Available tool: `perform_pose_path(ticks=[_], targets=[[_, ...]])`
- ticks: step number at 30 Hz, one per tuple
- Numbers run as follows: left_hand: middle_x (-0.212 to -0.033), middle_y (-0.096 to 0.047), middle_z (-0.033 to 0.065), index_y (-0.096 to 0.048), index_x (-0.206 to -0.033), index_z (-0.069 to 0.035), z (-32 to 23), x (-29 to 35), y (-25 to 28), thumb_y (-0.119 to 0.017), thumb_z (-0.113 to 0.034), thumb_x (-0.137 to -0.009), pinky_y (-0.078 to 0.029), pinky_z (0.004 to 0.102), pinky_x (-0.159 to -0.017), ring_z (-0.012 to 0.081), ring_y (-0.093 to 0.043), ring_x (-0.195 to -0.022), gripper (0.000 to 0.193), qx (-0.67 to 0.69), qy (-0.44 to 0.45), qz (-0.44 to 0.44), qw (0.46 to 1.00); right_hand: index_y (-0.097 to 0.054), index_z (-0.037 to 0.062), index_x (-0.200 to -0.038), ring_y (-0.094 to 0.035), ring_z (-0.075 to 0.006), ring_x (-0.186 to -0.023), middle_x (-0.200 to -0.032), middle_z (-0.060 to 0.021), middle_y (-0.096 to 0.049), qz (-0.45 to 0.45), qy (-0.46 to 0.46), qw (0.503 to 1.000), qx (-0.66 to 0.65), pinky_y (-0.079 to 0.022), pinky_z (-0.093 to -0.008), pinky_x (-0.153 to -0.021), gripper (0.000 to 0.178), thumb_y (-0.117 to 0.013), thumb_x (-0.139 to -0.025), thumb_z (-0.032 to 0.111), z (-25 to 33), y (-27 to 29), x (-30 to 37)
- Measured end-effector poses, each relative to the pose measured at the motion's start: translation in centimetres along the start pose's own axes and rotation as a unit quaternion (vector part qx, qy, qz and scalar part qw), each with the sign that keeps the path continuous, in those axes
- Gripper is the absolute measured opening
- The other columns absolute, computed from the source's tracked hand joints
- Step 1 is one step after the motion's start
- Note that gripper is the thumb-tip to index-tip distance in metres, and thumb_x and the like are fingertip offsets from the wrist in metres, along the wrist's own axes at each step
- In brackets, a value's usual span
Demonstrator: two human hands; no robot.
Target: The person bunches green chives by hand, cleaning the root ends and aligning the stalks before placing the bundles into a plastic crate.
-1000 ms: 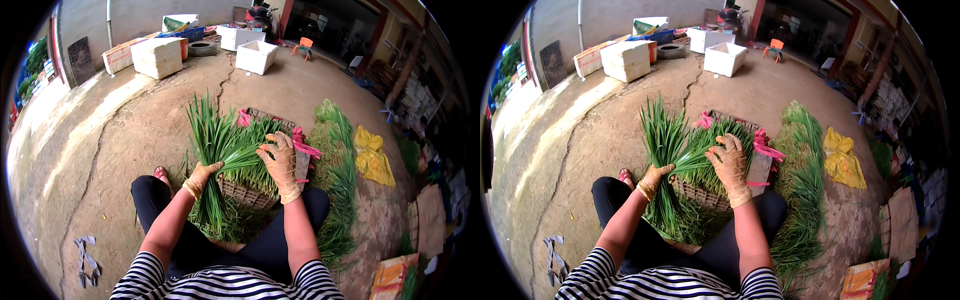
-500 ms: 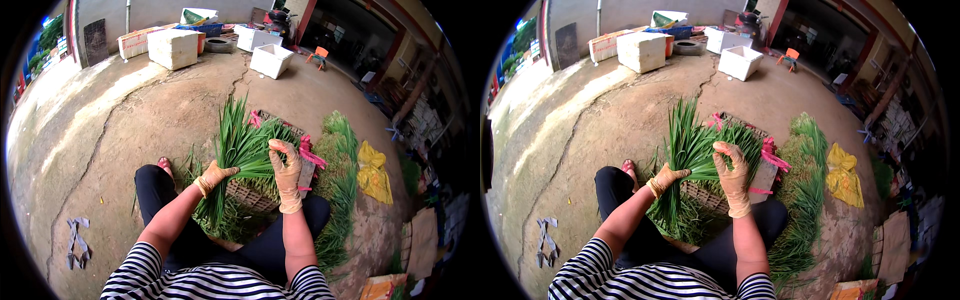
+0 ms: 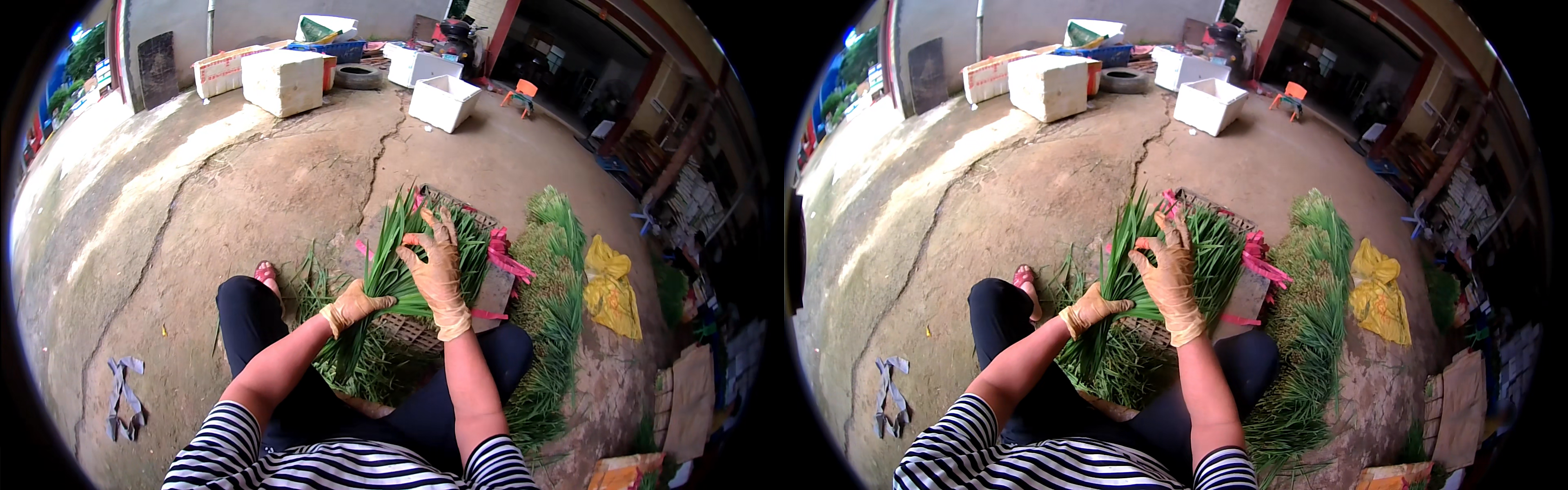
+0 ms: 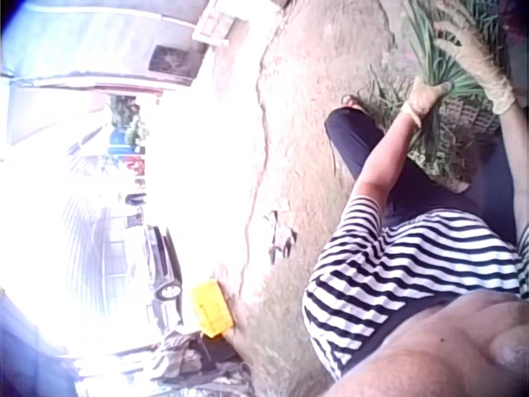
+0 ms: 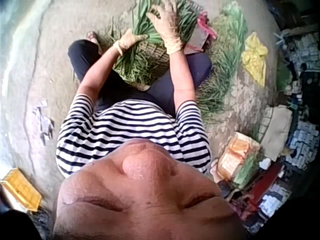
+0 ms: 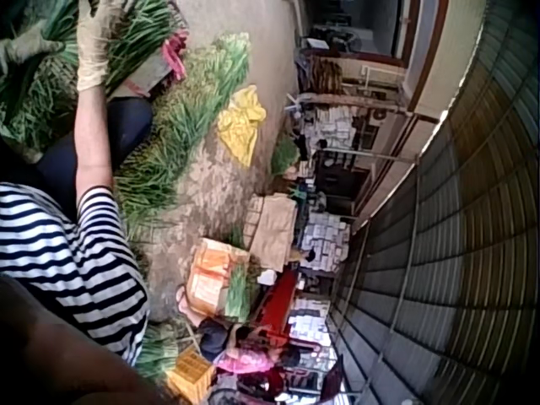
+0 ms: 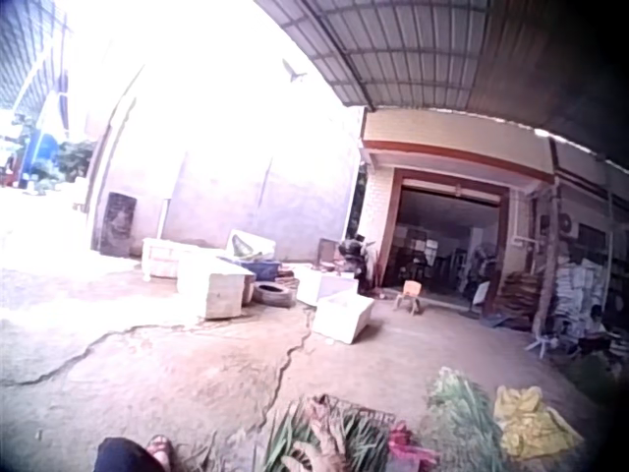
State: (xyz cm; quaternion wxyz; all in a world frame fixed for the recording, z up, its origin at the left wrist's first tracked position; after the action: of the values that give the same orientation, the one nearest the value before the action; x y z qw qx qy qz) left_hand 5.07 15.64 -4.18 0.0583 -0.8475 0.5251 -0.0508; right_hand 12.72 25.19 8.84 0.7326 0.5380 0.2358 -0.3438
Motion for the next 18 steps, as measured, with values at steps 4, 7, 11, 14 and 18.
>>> perform_pose_path(ticks=[4,7,11,14,18], targets=[[-0.094,-0.063,0.0038,-0.059,-0.105,-0.001,0.5,-0.3,0.1,-0.069,-0.013,-0.075,-0.045,0.0258,-0.075,0.0101,-0.056,-0.082,0.033,-0.005,0.03,-0.005,1.0,-0.063,0.0102,-0.074,-0.033,-0.0323,-0.122,-0.123,-0.0065,-0.048,-0.046,0.014,0.998,-0.029,-0.029,-0.0436,-0.099,0.012,-0.071,-0.066,0.015,0.3,0.8,0.4],[-0.093,-0.063,0.0043,-0.059,-0.104,-0.001,-0.4,0.1,0.5,-0.069,-0.013,-0.076,-0.045,0.0251,-0.073,0.0101,-0.056,-0.079,0.033,0.043,0.037,-0.038,0.998,-0.063,0.0122,-0.073,-0.034,-0.0312,-0.122,-0.121,-0.0058,-0.05,-0.076,0.09,0.984,0.133,-0.028,-0.0475,-0.098,0.011,-0.071,-0.066,0.014,3.0,2.3,1.2],[-0.092,-0.063,0.0056,-0.059,-0.104,0.0,0.4,-0.5,1.3,-0.069,-0.016,-0.075,-0.045,0.0258,-0.073,0.0114,-0.056,-0.079,0.035,0.029,0.04,-0.055,0.997,-0.061,0.0081,-0.078,-0.053,-0.0252,-0.096,-0.108,-0.0053,-0.056,-0.031,0.009,0.999,0.021,-0.044,-0.0373,-0.08,0.014,-0.07,-0.067,0.009,2.2,1.7,3.3],[-0.09,-0.064,0.0061,-0.059,-0.103,0.001,0.5,-0.6,1.5,-0.068,-0.016,-0.075,-0.045,0.0274,-0.073,0.0121,-0.056,-0.078,0.034,-0.005,0.028,-0.056,0.998,-0.056,0.004,-0.09,-0.057,-0.0109,-0.066,-0.086,-0.0063,-0.061,0.025,-0.196,0.887,-0.418,-0.045,-0.0219,-0.056,0.012,-0.061,-0.081,0.01,-0.3,-0.9,3.9],[-0.085,-0.064,0.0072,-0.06,-0.099,0.0,0.7,-1.0,1.8,-0.066,-0.017,-0.073,-0.045,0.028,-0.072,0.0122,-0.056,-0.076,0.032,-0.054,-0.018,-0.046,0.997,-0.054,0.0053,-0.103,-0.052,-0.0058,-0.059,-0.079,-0.0028,-0.061,0.158,-0.283,0.807,-0.494,-0.04,-0.0195,-0.05,0.02,-0.057,-0.085,0.011,-1.3,-2.5,5.2]])
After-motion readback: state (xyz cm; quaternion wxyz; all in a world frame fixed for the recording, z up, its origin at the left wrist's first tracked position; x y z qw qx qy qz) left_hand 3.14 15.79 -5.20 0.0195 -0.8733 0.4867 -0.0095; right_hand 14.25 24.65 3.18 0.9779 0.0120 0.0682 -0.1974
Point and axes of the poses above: each hand's wrist, its own x-axis away from the middle knuckle, its own y-axis out of the back of the hand, z = x × y, the point moved 5 cm from there along -x, towards the middle knuckle
